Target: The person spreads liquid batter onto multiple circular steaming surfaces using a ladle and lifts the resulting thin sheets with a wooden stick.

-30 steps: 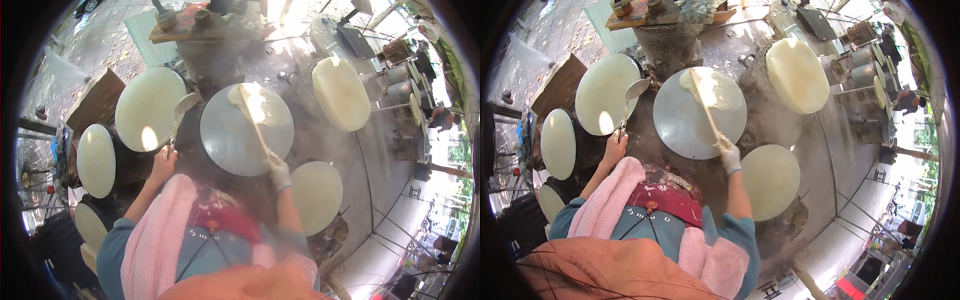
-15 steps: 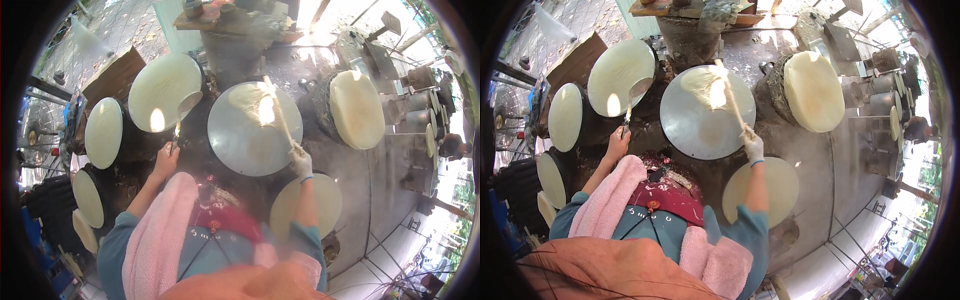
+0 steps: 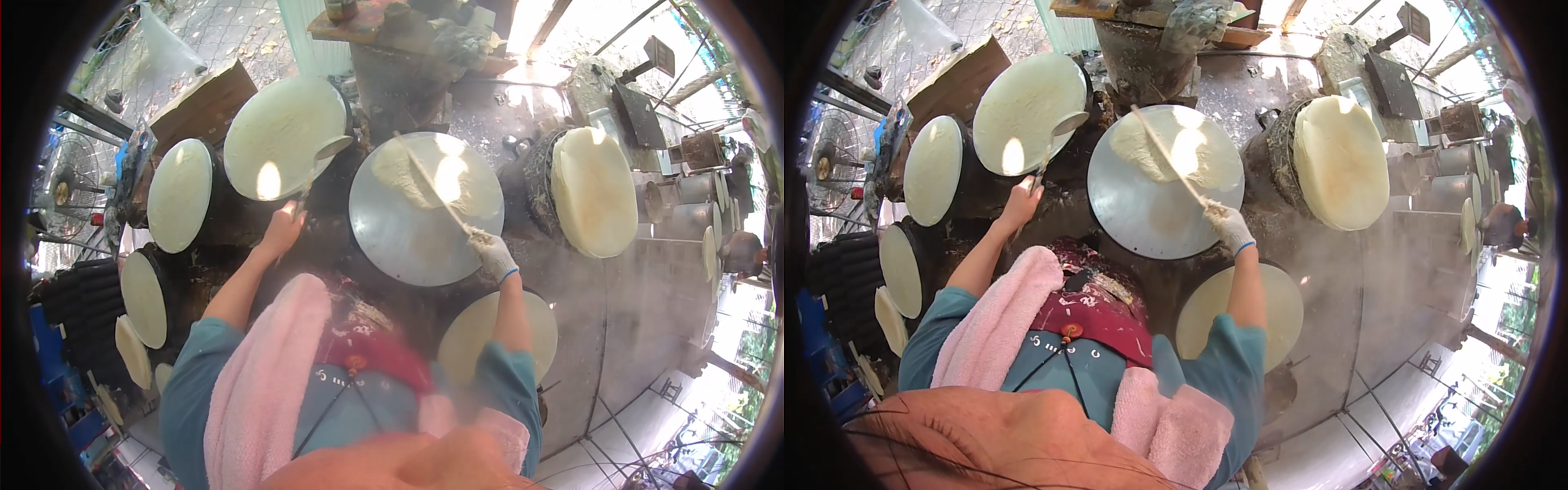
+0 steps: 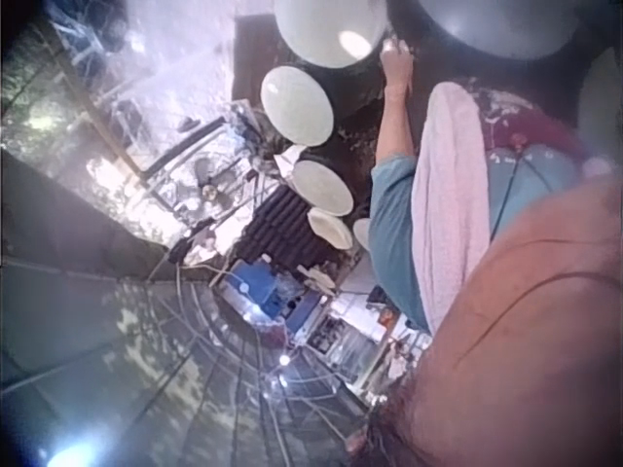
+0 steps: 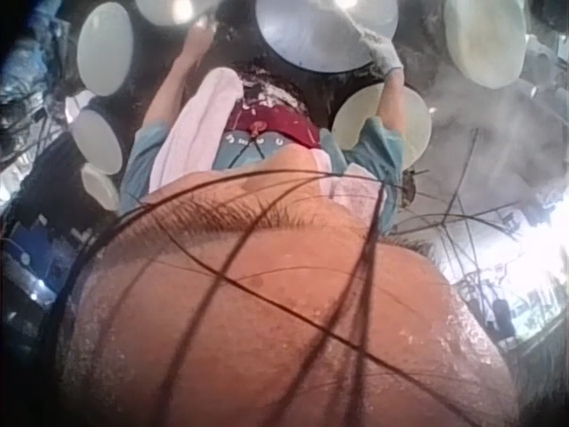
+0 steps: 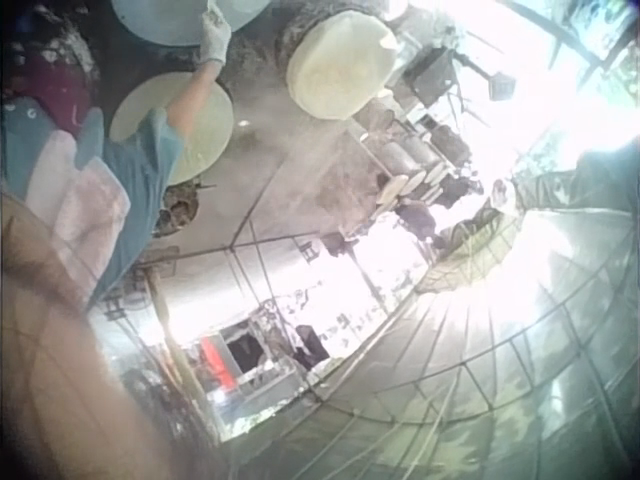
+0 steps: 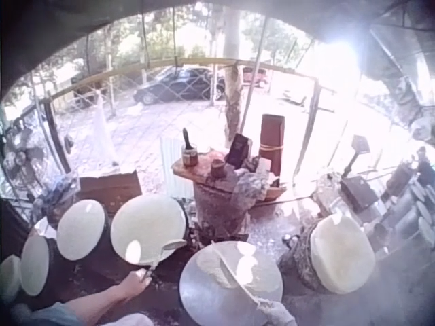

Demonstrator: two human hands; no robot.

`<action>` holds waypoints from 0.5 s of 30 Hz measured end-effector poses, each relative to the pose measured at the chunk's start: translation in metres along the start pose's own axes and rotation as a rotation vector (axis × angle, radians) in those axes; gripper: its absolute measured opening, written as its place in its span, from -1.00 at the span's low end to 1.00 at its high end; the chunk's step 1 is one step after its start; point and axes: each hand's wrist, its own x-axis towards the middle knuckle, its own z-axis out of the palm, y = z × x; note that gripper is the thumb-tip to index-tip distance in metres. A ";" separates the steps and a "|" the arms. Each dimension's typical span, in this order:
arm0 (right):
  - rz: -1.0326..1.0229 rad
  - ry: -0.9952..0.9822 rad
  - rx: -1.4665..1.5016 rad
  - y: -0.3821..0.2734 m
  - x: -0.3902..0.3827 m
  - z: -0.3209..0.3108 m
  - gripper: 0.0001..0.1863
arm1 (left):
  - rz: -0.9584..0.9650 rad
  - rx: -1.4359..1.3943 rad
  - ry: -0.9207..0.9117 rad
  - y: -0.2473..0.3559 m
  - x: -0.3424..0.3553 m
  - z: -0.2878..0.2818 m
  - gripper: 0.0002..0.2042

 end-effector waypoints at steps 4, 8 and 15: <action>0.096 -0.164 0.003 0.016 -0.028 0.004 -0.66 | 0.925 0.792 0.327 -0.049 0.039 0.025 -0.81; -0.055 0.147 0.162 0.035 -0.020 -0.014 -0.63 | 0.441 0.808 -0.123 -0.029 0.058 0.047 -0.82; -0.026 -0.131 0.004 0.026 -0.012 0.018 -0.60 | 0.403 0.677 -0.177 0.007 0.013 0.010 -0.91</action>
